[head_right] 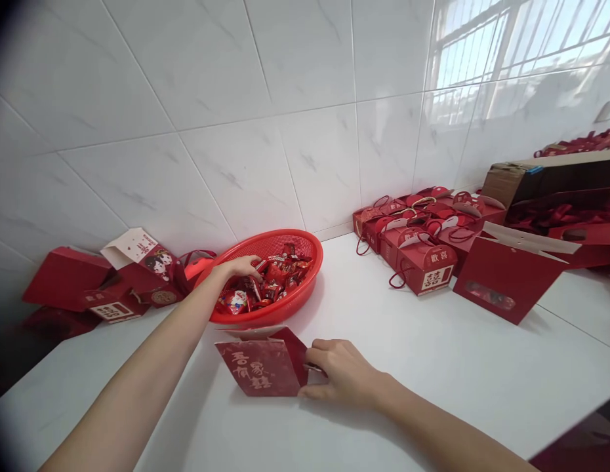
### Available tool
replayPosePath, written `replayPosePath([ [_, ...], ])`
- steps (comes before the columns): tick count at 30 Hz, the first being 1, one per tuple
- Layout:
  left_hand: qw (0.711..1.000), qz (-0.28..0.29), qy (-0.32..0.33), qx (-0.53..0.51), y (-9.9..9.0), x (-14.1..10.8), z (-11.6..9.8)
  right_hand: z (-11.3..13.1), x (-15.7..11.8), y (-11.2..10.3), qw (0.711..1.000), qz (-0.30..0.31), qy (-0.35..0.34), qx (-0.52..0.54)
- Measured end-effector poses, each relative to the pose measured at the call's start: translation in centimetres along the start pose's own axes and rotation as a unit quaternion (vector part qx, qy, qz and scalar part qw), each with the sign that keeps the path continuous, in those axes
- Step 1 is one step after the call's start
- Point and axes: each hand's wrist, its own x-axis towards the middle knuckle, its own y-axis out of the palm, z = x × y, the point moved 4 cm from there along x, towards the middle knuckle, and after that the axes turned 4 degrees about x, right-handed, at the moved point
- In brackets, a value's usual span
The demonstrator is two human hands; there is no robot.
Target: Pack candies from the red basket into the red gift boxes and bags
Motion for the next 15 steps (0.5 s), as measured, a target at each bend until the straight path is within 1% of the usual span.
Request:
replayPosePath([
  [3,1.0,0.008,-0.013,0.018,0.3,0.1,0.2,0.3,0.1,0.2,1.0,-0.013,0.005,-0.007],
  [7,1.0,-0.006,-0.013,0.026,0.4,-0.1,0.1,0.0,0.4,0.7,0.999,-0.026,0.001,-0.023],
  [10,1.0,-0.024,0.008,0.004,0.3,-0.5,-0.2,-0.3,0.6,0.9,0.999,-0.035,-0.004,-0.033],
  [15,0.996,-0.042,0.044,-0.064,0.1,-1.5,-0.8,0.0,0.9,0.8,0.997,-0.061,-0.005,-0.039],
])
